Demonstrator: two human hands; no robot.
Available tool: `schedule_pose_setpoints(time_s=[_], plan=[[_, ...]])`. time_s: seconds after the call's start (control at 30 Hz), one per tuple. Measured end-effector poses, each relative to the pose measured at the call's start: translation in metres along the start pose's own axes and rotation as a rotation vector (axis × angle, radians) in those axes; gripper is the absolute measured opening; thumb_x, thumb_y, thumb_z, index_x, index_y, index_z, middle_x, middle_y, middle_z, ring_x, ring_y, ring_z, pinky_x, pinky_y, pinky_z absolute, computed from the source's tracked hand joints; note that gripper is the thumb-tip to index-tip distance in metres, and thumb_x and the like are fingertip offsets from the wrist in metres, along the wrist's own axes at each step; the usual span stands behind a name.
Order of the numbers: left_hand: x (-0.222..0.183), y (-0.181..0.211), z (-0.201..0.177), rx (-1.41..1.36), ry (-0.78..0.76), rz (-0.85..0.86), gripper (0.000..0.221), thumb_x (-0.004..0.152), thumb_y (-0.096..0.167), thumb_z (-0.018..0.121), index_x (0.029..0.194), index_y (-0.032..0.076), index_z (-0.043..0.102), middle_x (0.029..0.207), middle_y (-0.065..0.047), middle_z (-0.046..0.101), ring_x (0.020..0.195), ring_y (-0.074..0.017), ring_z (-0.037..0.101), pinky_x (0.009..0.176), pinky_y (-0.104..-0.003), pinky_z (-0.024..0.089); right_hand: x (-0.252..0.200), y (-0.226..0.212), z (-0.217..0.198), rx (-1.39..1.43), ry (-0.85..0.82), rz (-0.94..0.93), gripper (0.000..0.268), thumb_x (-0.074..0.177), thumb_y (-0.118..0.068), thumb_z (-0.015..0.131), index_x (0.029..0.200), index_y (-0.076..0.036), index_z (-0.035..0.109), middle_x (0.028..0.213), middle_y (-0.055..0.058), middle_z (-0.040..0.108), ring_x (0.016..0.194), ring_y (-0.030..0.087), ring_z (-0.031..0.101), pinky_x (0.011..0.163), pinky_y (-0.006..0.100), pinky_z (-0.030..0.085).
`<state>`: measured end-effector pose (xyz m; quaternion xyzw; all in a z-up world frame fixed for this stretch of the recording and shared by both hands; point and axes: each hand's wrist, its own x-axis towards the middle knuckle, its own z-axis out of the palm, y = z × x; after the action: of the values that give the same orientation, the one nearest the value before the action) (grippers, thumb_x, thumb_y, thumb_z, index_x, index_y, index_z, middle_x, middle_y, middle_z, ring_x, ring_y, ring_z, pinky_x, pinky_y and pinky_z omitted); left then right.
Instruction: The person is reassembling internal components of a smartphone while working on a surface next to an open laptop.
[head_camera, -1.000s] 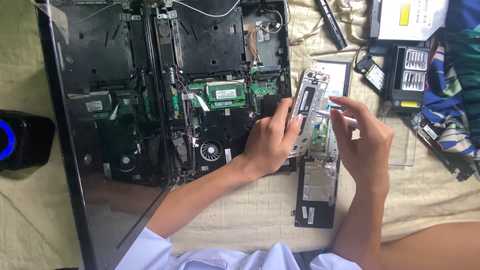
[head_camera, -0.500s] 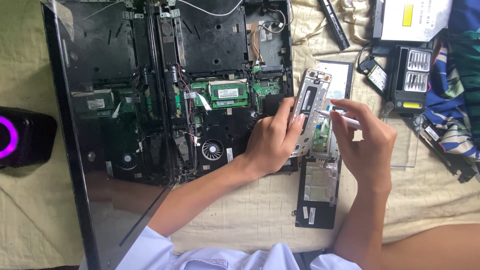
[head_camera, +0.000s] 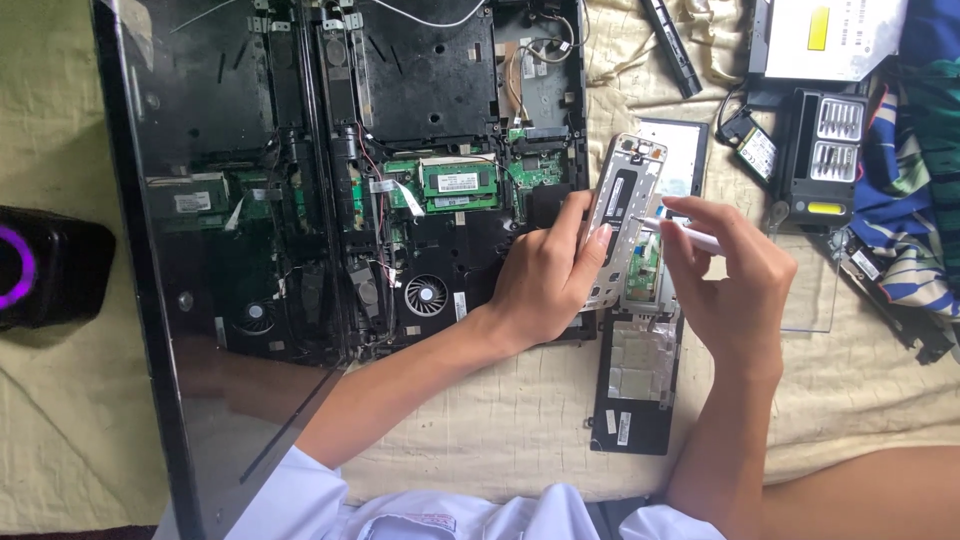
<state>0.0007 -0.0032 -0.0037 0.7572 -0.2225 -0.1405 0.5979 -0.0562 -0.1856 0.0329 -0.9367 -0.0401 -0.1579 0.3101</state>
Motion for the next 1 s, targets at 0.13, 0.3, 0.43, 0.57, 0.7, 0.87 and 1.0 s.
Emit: schedule_pose_setpoints(time_s=[0.13, 0.3, 0.43, 0.57, 0.7, 0.87, 1.0], plan=[[0.001, 0.000, 0.000, 0.003, -0.006, -0.017, 0.028, 0.107, 0.024, 0.041, 0.128, 0.006, 0.048, 0.063, -0.002, 0.062, 0.043, -0.0220, 0.059, 0.042, -0.037, 0.042, 0.003, -0.001, -0.001, 0.037, -0.014, -0.020, 0.019, 0.107, 0.003, 0.069, 0.125, 0.001, 0.066, 0.099, 0.013, 0.066, 0.067, 0.017, 0.056, 0.066, 0.028, 0.047], [0.000, -0.001, 0.001, 0.006, 0.002, -0.006, 0.029, 0.107, 0.023, 0.041, 0.129, 0.006, 0.048, 0.062, -0.001, 0.061, 0.042, -0.0209, 0.057, 0.040, -0.036, 0.041, 0.002, -0.001, 0.000, -0.007, 0.012, -0.005, 0.013, 0.113, -0.003, 0.065, 0.116, 0.005, 0.075, 0.105, 0.018, 0.077, 0.075, 0.021, 0.072, 0.057, 0.025, 0.052], [0.000, 0.000, 0.001, -0.005, 0.003, 0.006, 0.027, 0.107, 0.022, 0.041, 0.126, 0.004, 0.048, 0.064, -0.003, 0.063, 0.042, -0.0198, 0.058, 0.039, -0.035, 0.041, 0.001, -0.001, -0.001, 0.011, 0.003, 0.014, 0.013, 0.113, -0.002, 0.069, 0.126, -0.004, 0.069, 0.098, 0.011, 0.068, 0.066, 0.017, 0.057, 0.063, 0.027, 0.045], [0.000, 0.001, 0.000, 0.000, -0.006, -0.023, 0.028, 0.107, 0.024, 0.041, 0.127, 0.007, 0.048, 0.062, -0.001, 0.061, 0.042, -0.0212, 0.058, 0.041, -0.036, 0.042, 0.001, 0.003, 0.000, -0.030, 0.006, 0.006, 0.013, 0.113, 0.004, 0.065, 0.124, 0.003, 0.071, 0.095, 0.013, 0.067, 0.064, 0.016, 0.058, 0.059, 0.026, 0.043], [-0.001, 0.000, 0.001, -0.016, -0.001, 0.003, 0.028, 0.107, 0.022, 0.041, 0.128, 0.005, 0.048, 0.066, -0.001, 0.064, 0.042, -0.0180, 0.057, 0.038, -0.033, 0.041, 0.001, 0.003, -0.002, -0.057, 0.000, -0.021, 0.012, 0.114, 0.002, 0.065, 0.120, 0.007, 0.073, 0.103, 0.018, 0.077, 0.075, 0.021, 0.071, 0.057, 0.026, 0.048], [-0.001, 0.002, -0.001, -0.006, -0.004, -0.011, 0.026, 0.107, 0.022, 0.042, 0.128, 0.007, 0.048, 0.064, -0.001, 0.061, 0.043, -0.0189, 0.057, 0.040, -0.034, 0.042, 0.003, -0.006, -0.002, 0.020, -0.046, -0.032, 0.015, 0.113, 0.000, 0.061, 0.128, 0.002, 0.066, 0.096, 0.014, 0.062, 0.066, 0.017, 0.054, 0.064, 0.029, 0.047], [0.000, 0.003, -0.002, -0.008, -0.009, -0.014, 0.028, 0.107, 0.023, 0.041, 0.128, 0.006, 0.048, 0.064, -0.001, 0.061, 0.043, -0.0194, 0.058, 0.040, -0.034, 0.042, 0.007, -0.014, -0.004, 0.015, -0.029, -0.019, 0.015, 0.111, 0.002, 0.062, 0.125, 0.003, 0.066, 0.100, 0.017, 0.062, 0.070, 0.019, 0.053, 0.066, 0.029, 0.050]])
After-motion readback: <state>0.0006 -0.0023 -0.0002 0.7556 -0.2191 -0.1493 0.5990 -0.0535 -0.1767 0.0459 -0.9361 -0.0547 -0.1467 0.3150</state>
